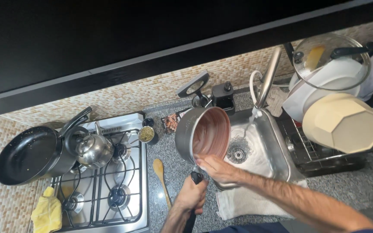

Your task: The recorder washes various dishes including bowls, lids, and a pan using a sponge and running water.

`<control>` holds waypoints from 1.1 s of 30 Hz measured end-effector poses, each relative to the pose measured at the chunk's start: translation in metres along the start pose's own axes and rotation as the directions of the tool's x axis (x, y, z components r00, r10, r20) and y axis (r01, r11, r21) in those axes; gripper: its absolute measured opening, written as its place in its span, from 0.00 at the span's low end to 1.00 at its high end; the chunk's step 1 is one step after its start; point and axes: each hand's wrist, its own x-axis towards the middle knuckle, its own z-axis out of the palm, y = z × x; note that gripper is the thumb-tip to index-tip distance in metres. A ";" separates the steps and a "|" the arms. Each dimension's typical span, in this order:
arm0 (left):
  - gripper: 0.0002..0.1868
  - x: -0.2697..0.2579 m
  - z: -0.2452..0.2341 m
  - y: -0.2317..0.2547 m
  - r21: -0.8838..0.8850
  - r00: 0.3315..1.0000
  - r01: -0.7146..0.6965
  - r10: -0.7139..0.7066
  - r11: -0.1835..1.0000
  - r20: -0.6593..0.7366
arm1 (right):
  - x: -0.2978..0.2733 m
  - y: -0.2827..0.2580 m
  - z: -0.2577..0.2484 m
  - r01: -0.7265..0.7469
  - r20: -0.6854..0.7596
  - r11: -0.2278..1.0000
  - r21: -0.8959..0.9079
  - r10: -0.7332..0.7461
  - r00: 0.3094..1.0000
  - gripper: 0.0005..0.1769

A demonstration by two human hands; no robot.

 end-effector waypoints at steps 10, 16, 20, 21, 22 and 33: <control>0.27 0.005 0.032 -0.008 0.380 0.937 -0.015 0.145 0.925 -0.316 | 0.056 -0.092 -0.096 0.505 -0.055 -0.354 0.787 0.775 0.629 0.45; 0.12 0.040 -0.009 -0.058 0.193 0.980 -0.158 0.177 0.968 -0.085 | 0.010 -0.110 -0.004 -0.009 -0.567 0.971 0.240 0.147 0.810 0.29; 0.06 0.010 -0.021 -0.038 -0.217 0.977 0.095 -0.049 0.972 0.207 | -0.019 -0.074 -0.029 -0.204 0.042 0.966 -0.161 0.213 0.976 0.29; 0.05 0.005 -0.024 -0.036 -0.211 0.962 0.158 -0.102 0.965 0.254 | -0.026 -0.059 -0.029 -0.118 0.186 0.977 -0.176 0.151 0.971 0.28; 0.05 0.007 -0.028 -0.041 -0.212 0.959 0.167 -0.109 0.963 0.263 | -0.028 -0.028 -0.018 -0.129 0.187 0.976 -0.175 0.162 0.969 0.28; 0.07 0.029 -0.088 -0.128 -0.395 0.899 0.288 -0.105 0.872 0.425 | -0.011 0.023 0.041 -0.247 0.070 0.813 -0.527 0.332 0.941 0.08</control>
